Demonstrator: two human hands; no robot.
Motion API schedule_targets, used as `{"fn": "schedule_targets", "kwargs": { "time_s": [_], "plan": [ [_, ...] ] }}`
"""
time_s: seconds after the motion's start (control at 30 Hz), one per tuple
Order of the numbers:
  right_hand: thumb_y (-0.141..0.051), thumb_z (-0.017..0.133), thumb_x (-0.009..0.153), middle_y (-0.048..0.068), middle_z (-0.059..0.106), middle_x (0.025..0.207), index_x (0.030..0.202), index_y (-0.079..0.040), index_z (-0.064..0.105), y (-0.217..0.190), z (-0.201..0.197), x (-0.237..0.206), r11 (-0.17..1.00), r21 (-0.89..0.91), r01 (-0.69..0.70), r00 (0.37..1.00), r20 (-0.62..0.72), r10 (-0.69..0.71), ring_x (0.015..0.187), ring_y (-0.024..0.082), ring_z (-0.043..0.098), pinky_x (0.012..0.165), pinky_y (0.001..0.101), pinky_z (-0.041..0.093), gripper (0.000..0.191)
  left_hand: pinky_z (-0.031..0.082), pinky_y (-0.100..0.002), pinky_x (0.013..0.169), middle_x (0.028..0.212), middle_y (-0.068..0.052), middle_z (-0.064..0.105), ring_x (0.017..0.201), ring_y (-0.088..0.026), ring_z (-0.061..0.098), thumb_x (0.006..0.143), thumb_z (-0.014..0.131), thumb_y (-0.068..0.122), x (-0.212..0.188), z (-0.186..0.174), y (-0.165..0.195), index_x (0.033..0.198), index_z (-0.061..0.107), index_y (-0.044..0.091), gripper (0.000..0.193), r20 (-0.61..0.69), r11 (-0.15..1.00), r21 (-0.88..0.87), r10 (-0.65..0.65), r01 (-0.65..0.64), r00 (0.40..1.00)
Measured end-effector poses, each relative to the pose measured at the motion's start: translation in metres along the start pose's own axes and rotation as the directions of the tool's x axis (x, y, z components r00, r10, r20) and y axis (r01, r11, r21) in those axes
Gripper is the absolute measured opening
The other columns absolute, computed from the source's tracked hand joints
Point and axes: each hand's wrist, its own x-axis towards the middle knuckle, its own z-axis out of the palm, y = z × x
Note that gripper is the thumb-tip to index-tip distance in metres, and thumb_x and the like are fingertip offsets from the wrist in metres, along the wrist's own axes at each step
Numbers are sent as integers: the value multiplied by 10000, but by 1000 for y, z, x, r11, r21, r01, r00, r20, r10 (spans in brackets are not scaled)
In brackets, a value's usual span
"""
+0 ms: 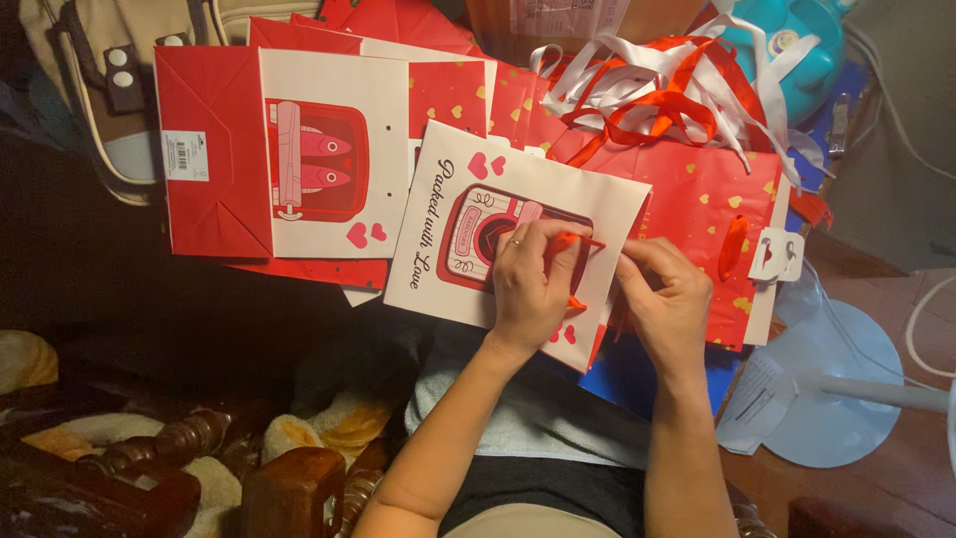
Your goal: The person ties red ribbons onto the handles of several red gift bags. They pick up each bag, thread the ribbon through the handle, and tie a knot or bow before placing the bag down and moving to the next one.
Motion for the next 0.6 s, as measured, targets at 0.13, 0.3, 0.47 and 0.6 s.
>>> {"fn": "schedule_targets", "kwargs": {
  "time_s": [0.13,0.3,0.47,0.6],
  "plan": [
    [-66,705,963,14,675,884,1029,14,730,0,0,0,999,-1,-53,999,-4,53,703,54,597,622,226,455,107,451,-350,986,1141,1,738,1019,-200,646,1055,616,220,0,-3,2,1201,609,105,186,-23,995,-89,-48,46,999],
    [-65,697,971,13,677,904,1035,18,721,0,1,-1,1000,-10,4,1000,-6,-4,742,48,611,665,220,475,107,415,-353,906,1078,-18,715,992,-207,645,916,737,262,4,-6,10,1190,671,101,325,45,993,77,87,-90,995],
    [-59,704,957,20,667,883,1045,14,732,-1,2,-2,999,-29,-19,1000,-6,18,723,57,587,648,227,457,118,432,-355,937,1045,12,729,1001,-200,658,959,737,254,0,-1,2,1067,688,153,156,47,989,126,67,-73,997],
    [-51,708,954,28,672,900,1047,15,734,-1,2,-1,999,-51,2,1000,-6,-3,745,68,588,664,232,457,117,457,-358,1016,1113,29,740,1019,-187,691,1094,627,250,-5,5,-9,1148,641,130,133,-30,1000,-25,-17,16,999]
  ]
}}
